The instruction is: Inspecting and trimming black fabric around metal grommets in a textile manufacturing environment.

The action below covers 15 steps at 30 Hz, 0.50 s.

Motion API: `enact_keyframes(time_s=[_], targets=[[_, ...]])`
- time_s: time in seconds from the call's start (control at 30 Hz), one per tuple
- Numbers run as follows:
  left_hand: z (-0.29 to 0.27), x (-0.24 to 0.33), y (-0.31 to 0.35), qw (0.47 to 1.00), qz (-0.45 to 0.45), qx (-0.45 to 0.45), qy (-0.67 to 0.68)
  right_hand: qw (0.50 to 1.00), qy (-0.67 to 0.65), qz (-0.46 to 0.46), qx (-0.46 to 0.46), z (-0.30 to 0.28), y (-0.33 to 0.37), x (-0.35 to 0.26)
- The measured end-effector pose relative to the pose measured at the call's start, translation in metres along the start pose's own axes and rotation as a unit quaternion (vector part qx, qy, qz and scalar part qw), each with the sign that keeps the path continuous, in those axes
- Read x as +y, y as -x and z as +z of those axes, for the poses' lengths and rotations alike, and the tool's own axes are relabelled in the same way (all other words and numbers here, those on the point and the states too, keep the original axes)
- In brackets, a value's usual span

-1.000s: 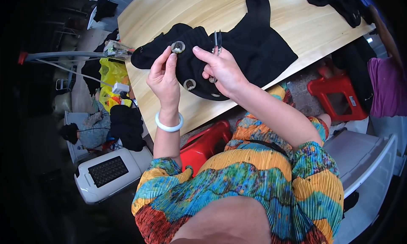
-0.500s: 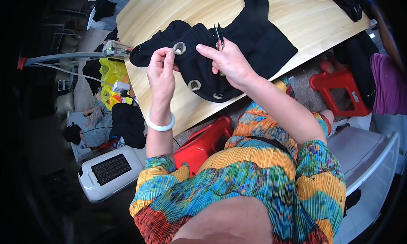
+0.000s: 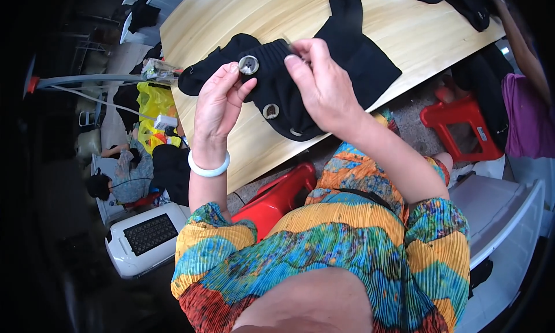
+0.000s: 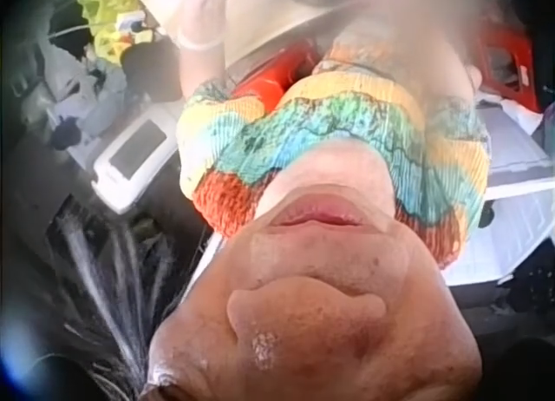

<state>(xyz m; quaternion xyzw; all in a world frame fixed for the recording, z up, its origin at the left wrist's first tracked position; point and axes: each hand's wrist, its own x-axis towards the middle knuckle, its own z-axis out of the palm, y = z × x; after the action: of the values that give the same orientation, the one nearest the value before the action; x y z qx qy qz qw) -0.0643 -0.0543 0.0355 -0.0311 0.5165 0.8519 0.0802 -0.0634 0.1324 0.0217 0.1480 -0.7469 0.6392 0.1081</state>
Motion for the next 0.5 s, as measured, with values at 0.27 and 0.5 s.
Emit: enact_keyframes(time_s=[0.27, 0.5], targets=[[0.010, -0.012, -0.007, 1.000, 0.016, -0.007, 0.020, 0.922, -0.234, 0.221, -0.216, 0.001, 0.010, -0.008], [0.023, -0.015, -0.002, 0.998, 0.039, -0.053, 0.023, 0.884, -0.319, 0.264, -0.218, 0.001, 0.007, -0.003]])
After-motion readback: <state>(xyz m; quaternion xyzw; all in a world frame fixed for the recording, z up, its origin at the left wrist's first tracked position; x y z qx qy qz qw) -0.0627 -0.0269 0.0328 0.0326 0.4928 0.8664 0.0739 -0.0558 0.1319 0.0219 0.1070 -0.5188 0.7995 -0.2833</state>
